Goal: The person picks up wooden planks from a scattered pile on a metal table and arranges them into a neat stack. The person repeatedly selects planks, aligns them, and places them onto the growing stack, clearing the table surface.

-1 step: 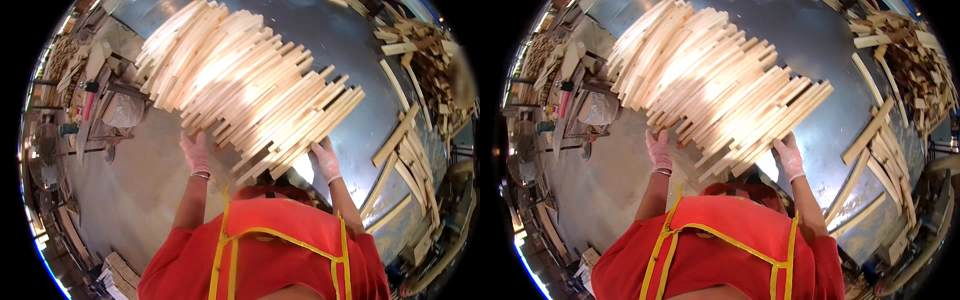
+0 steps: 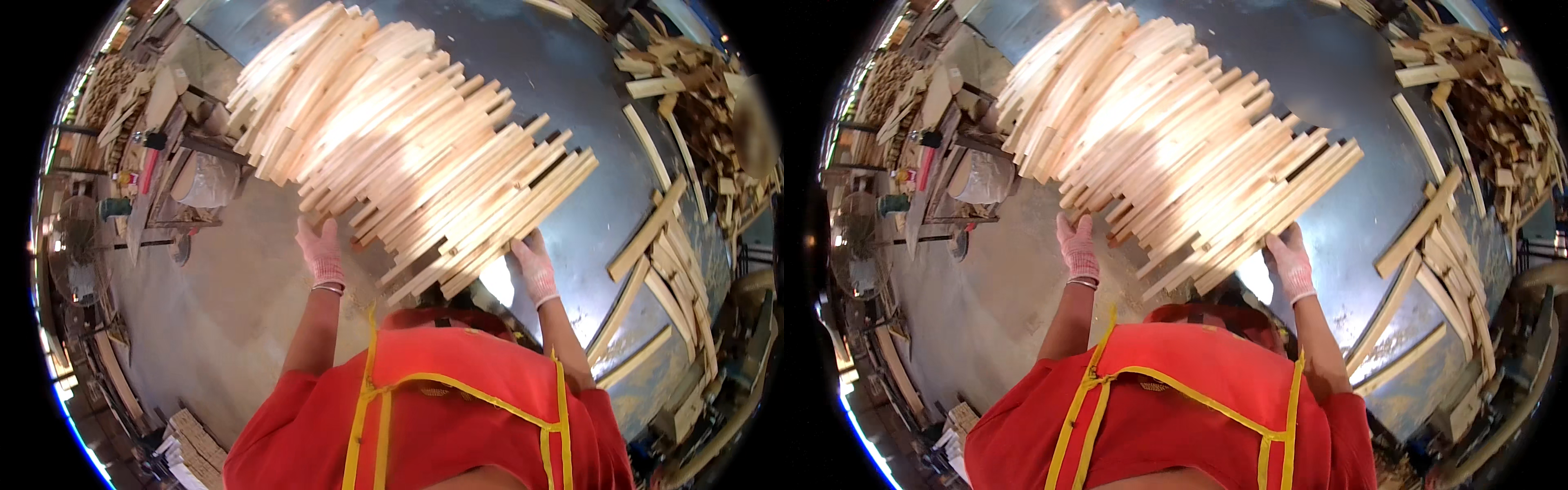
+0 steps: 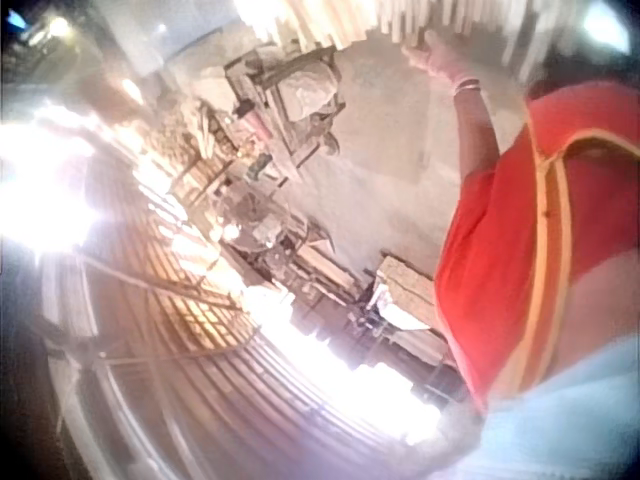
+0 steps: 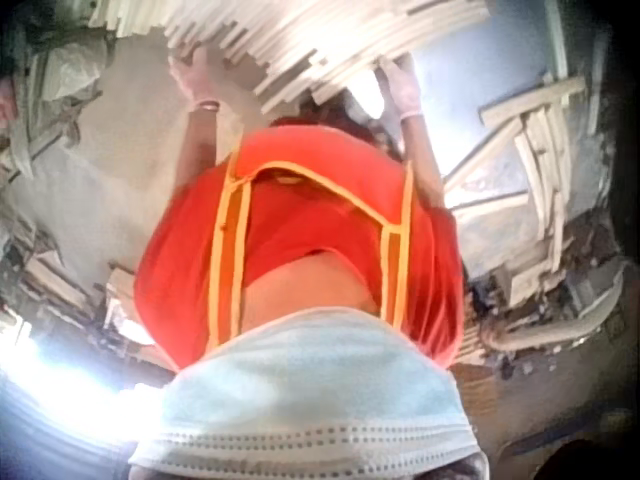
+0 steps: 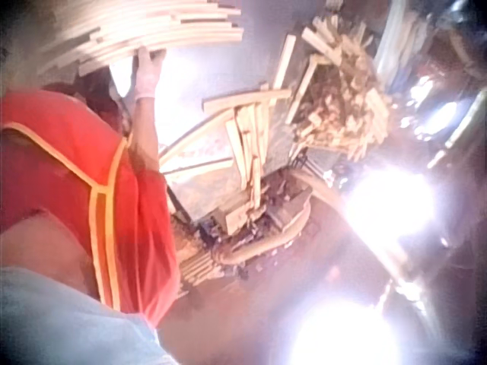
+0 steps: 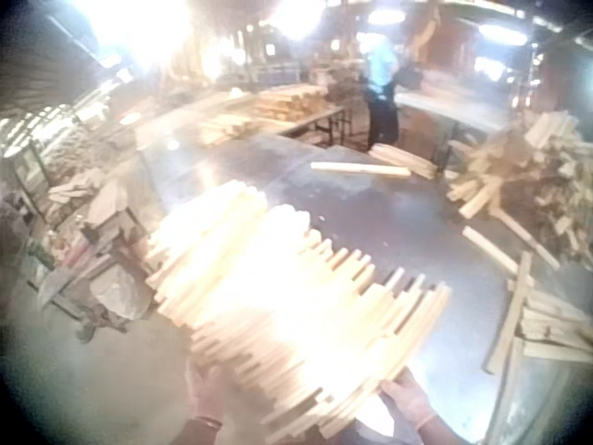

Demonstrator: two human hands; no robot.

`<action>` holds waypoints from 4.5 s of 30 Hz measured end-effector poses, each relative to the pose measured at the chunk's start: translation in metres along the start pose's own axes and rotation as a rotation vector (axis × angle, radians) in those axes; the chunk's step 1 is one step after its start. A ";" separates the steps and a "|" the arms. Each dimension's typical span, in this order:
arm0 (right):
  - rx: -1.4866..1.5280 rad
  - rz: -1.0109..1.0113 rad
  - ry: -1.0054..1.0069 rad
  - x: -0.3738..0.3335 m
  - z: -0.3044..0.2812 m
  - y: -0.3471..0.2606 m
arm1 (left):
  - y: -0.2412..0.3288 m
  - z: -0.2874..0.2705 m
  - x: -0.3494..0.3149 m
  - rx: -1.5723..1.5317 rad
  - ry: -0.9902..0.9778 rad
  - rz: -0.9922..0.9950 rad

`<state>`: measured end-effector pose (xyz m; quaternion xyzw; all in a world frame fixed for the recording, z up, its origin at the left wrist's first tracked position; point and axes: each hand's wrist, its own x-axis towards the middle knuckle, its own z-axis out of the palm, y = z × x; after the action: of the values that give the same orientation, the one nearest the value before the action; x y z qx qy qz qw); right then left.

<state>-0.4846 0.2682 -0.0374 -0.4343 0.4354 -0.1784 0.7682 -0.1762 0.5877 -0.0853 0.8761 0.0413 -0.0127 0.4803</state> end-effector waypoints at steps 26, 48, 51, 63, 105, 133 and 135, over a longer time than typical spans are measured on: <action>-0.380 0.360 -0.023 0.151 0.120 -0.105 | -0.006 0.005 0.241 -0.162 -0.023 -0.434; -1.163 -0.436 0.521 0.328 0.197 -0.184 | 0.387 0.346 0.360 0.315 -0.545 1.290; -1.429 -0.559 0.539 0.319 0.138 -0.147 | 0.431 0.441 0.375 0.432 -0.569 1.357; -1.483 -0.460 0.548 0.314 0.141 -0.143 | 0.487 0.668 0.432 0.797 -0.473 1.405; -0.968 0.342 1.234 -0.076 -0.266 -0.080 | 0.312 0.318 -0.084 0.803 -1.087 1.720; -0.391 -0.104 0.477 0.189 0.097 -0.103 | 0.192 0.177 0.053 0.540 -1.139 0.221; -0.384 -0.001 0.258 0.210 0.124 -0.073 | 0.214 0.181 0.037 0.753 -0.881 0.718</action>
<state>-0.2576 0.1542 -0.0549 -0.5465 0.5556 -0.1467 0.6092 -0.1177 0.3234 -0.0052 0.8559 -0.4587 -0.2217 0.0889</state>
